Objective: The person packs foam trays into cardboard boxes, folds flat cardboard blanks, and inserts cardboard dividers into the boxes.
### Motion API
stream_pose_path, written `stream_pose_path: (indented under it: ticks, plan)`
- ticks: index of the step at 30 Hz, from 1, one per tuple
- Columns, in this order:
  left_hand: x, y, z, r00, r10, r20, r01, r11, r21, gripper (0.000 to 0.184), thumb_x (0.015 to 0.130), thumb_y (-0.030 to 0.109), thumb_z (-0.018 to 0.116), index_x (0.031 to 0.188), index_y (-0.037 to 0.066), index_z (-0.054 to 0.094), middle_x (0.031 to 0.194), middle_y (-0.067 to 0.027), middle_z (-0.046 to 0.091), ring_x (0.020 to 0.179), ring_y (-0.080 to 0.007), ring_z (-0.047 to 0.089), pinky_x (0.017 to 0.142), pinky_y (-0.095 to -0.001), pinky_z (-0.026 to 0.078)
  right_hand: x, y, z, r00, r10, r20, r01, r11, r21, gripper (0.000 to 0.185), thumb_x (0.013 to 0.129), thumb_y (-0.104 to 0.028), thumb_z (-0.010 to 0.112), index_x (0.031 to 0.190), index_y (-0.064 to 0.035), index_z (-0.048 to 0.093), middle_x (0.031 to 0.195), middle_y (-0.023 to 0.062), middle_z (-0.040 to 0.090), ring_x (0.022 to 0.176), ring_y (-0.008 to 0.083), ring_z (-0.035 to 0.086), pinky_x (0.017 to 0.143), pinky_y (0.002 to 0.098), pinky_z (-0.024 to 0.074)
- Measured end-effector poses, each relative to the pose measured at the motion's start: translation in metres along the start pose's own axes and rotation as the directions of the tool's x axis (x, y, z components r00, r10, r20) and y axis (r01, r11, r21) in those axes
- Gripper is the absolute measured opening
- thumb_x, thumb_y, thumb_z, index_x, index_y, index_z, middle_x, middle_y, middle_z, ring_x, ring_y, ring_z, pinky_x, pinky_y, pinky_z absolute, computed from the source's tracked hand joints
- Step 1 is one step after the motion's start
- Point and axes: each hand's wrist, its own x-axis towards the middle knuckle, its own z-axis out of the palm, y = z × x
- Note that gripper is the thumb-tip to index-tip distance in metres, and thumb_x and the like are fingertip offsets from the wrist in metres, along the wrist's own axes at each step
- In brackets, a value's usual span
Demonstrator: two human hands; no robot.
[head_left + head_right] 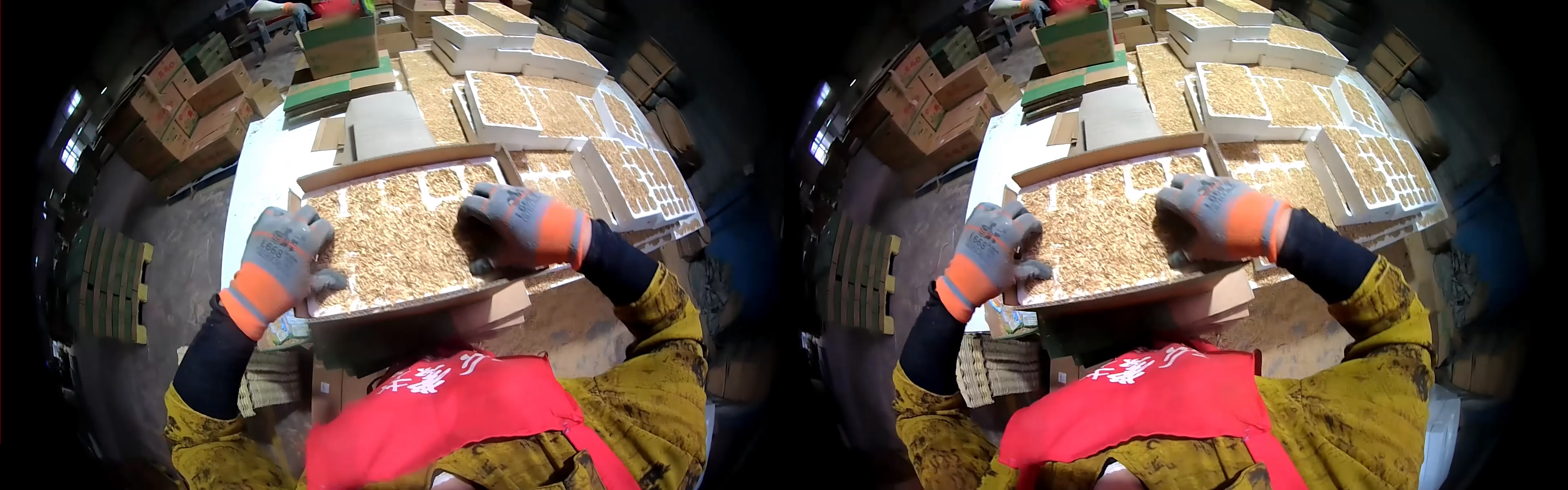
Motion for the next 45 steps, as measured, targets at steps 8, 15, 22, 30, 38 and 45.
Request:
stream_pose_path:
  ticks: [8, 15, 22, 30, 38, 45]
  plan:
    - [-0.009, -0.011, 0.018, 0.992, -0.021, -0.125, 0.005, 0.992, -0.130, 0.055, 0.059, 0.050, 0.081, 0.095, 0.012, 0.065, 0.092, -0.0068, 0.059, 0.085, -0.0289, 0.056, 0.083, -0.0398, 0.039, 0.002, 0.001, 0.007, 0.999, 0.032, -0.017, -0.033, 0.999, -0.037, 0.055, 0.071, -0.024, 0.079, 0.117, -0.0062, 0.055, 0.106, 0.0163, 0.055, 0.100, 0.0374, 0.057, 0.084, 0.0433, 0.0489]
    - [-0.025, -0.010, 0.038, 0.860, -0.282, -0.424, 0.043, 0.870, -0.491, 0.067, 0.071, 0.008, 0.072, 0.134, 0.006, 0.048, 0.133, -0.0169, 0.049, 0.122, -0.0318, 0.050, 0.105, -0.0387, 0.038, -0.027, -0.008, 0.014, 0.914, 0.007, -0.406, -0.045, 0.996, -0.083, 0.058, 0.070, -0.008, 0.074, 0.125, -0.0108, 0.056, 0.122, 0.0161, 0.054, 0.113, 0.0354, 0.051, 0.097, 0.0402, 0.0448]
    - [-0.041, -0.028, 0.068, 0.904, -0.417, 0.094, 0.126, 0.049, -0.991, 0.052, 0.094, 0.020, 0.050, 0.140, -0.004, 0.043, 0.123, -0.0097, 0.059, 0.112, -0.0157, 0.056, 0.097, -0.0279, 0.043, -0.062, 0.030, 0.035, 0.753, 0.572, -0.326, -0.156, 0.636, 0.756, 0.069, 0.082, 0.000, 0.053, 0.148, -0.0100, 0.036, 0.146, 0.0148, 0.044, 0.131, 0.0232, 0.045, 0.106, 0.0326, 0.0378]
    - [-0.073, -0.040, 0.092, 0.857, -0.495, 0.143, 0.096, -0.119, -0.988, 0.042, 0.099, 0.025, 0.048, 0.129, -0.004, 0.053, 0.111, -0.0073, 0.062, 0.098, -0.0141, 0.059, 0.086, -0.0293, 0.048, -0.095, 0.081, 0.076, 0.665, 0.639, -0.387, -0.191, 0.646, 0.739, 0.059, 0.080, -0.002, 0.061, 0.137, -0.0078, 0.051, 0.145, 0.0136, 0.045, 0.122, 0.0250, 0.052, 0.101, 0.0348, 0.0422]
    - [-0.089, -0.067, 0.133, 0.846, -0.508, 0.160, 0.213, 0.047, -0.976, 0.044, 0.097, 0.023, 0.053, 0.133, -0.003, 0.052, 0.112, -0.0074, 0.064, 0.094, -0.0108, 0.058, 0.080, -0.0246, 0.048, -0.040, 0.015, 0.021, 0.860, 0.263, -0.438, -0.354, 0.925, -0.140, 0.049, 0.088, -0.029, 0.065, 0.129, -0.0046, 0.055, 0.124, 0.0226, 0.057, 0.115, 0.0387, 0.053, 0.099, 0.0432, 0.0429]
    - [-0.070, -0.026, 0.146, 0.706, -0.522, -0.479, 0.414, 0.853, -0.319, 0.055, 0.086, 0.003, 0.055, 0.140, 0.008, 0.045, 0.142, -0.0137, 0.044, 0.130, -0.0271, 0.042, 0.108, -0.0377, 0.035, -0.026, -0.009, 0.007, 0.891, 0.281, -0.355, -0.370, 0.904, -0.213, 0.062, 0.090, -0.036, 0.061, 0.137, 0.0013, 0.044, 0.128, 0.0266, 0.054, 0.115, 0.0419, 0.053, 0.098, 0.0441, 0.0433]
